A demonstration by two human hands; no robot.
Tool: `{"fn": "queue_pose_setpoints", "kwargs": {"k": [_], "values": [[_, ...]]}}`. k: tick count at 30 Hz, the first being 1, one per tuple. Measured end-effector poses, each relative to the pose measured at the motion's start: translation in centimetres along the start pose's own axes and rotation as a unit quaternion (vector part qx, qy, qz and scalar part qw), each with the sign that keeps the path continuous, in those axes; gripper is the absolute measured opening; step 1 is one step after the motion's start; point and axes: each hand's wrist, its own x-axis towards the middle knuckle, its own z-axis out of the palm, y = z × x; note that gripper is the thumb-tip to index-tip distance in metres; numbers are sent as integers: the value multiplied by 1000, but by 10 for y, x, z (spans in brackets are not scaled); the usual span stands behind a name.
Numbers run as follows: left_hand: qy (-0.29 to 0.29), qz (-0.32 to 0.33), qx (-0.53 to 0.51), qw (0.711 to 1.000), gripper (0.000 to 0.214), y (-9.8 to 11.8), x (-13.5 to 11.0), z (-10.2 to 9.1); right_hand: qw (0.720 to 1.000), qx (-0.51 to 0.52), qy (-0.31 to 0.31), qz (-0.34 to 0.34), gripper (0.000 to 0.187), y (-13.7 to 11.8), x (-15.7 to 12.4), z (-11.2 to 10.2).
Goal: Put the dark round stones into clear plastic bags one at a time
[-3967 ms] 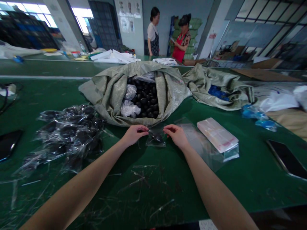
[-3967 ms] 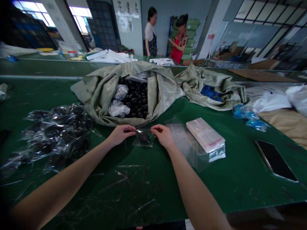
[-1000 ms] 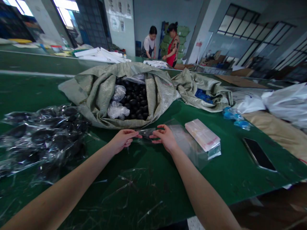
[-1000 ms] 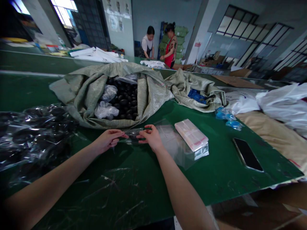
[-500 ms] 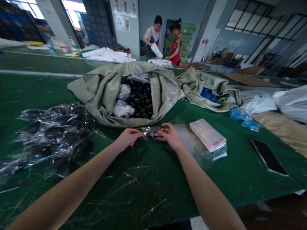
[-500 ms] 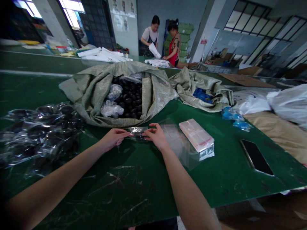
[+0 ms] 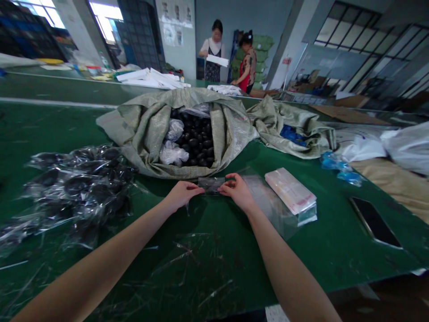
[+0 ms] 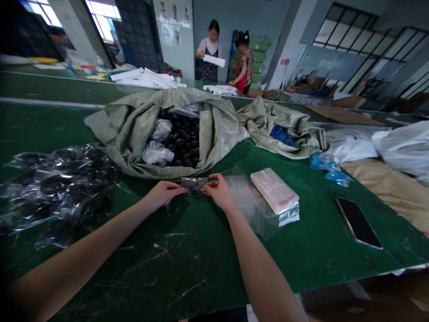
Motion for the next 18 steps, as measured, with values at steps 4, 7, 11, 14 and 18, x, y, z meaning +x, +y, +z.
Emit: {"fn": "queue_pose_setpoints", "kwargs": {"k": [4, 7, 11, 14, 18], "values": [[26, 52, 81, 995, 41, -1, 7, 4, 999, -42, 5, -31, 42, 5, 3, 1], [59, 73, 165, 982, 41, 2, 10, 6, 996, -72, 12, -51, 39, 10, 4, 2], [71, 72, 241, 965, 47, 6, 14, 5, 994, -97, 22, -55, 41, 15, 8, 4], [73, 81, 263, 959, 47, 4, 18, 3, 991, -120, 18, -54, 42, 16, 8, 4], [75, 109, 247, 960, 48, -5, 27, 1, 980, -188, 16, -68, 44, 14, 5, 3]]}}
